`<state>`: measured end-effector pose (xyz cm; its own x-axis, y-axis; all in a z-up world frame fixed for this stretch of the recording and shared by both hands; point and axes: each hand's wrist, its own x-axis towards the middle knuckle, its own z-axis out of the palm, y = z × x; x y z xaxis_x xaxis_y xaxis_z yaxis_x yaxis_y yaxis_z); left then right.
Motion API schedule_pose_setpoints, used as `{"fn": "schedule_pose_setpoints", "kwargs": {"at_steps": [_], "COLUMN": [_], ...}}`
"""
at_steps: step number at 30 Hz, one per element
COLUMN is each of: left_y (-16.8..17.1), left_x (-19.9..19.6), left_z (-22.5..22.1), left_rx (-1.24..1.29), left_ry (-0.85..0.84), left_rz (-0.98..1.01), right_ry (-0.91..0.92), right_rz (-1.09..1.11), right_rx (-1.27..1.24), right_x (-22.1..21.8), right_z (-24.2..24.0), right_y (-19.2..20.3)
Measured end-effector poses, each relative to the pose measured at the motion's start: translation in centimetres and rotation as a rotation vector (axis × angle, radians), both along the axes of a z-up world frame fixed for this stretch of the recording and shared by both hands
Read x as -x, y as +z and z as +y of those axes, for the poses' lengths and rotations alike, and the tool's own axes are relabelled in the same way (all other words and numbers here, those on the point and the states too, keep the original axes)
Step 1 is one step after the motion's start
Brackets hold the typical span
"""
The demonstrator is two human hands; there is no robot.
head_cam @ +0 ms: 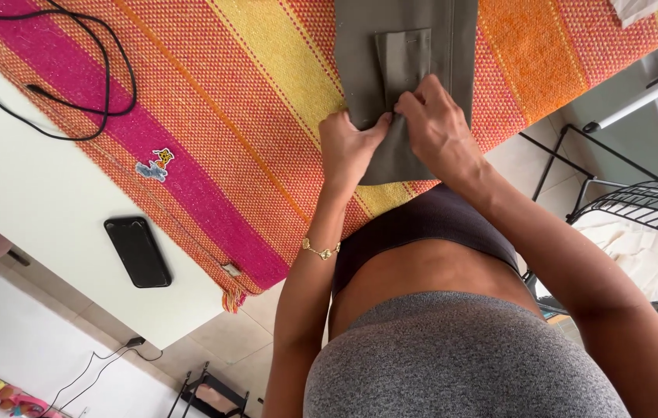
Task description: Positioning and pinning fabric pockets onto a vest piece, followed by placing decorative patches.
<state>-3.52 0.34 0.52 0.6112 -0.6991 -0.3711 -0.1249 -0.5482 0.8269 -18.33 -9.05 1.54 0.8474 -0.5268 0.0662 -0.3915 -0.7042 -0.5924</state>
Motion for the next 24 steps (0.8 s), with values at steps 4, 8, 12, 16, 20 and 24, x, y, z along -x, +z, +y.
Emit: {"fn": "schedule_pose_setpoints", "kwargs": {"at_steps": [4, 8, 12, 16, 20, 24], "left_y": [0.2, -0.2, 0.0, -1.5, -0.5, 0.6], "left_x": [0.0, -0.5, -0.9, -1.4, -1.8, -1.6], "left_z": [-0.1, 0.4, 0.5, 1.0, 0.0, -0.9], "left_rx": [-0.005, -0.011, 0.031, 0.12, 0.096, -0.015], "left_ry": [-0.014, 0.005, -0.03, -0.103, -0.162, -0.159], "left_rz": [-0.03, 0.027, 0.068, 0.114, 0.12, 0.145], "right_ry": [-0.045, -0.004, 0.027, 0.07, 0.099, -0.012], "right_rz": [-0.05, -0.097, -0.125, -0.134, -0.209, -0.12], "right_rx": [-0.124, -0.232, -0.28, -0.322, -0.19, -0.192], "right_x": [-0.1, 0.3, 0.6, 0.6, 0.8, 1.5], "right_z": [-0.3, -1.8, -3.2, -4.2, -4.2, -3.4], "right_y": [-0.1, 0.1, -0.3, 0.2, -1.0, -3.2]}}
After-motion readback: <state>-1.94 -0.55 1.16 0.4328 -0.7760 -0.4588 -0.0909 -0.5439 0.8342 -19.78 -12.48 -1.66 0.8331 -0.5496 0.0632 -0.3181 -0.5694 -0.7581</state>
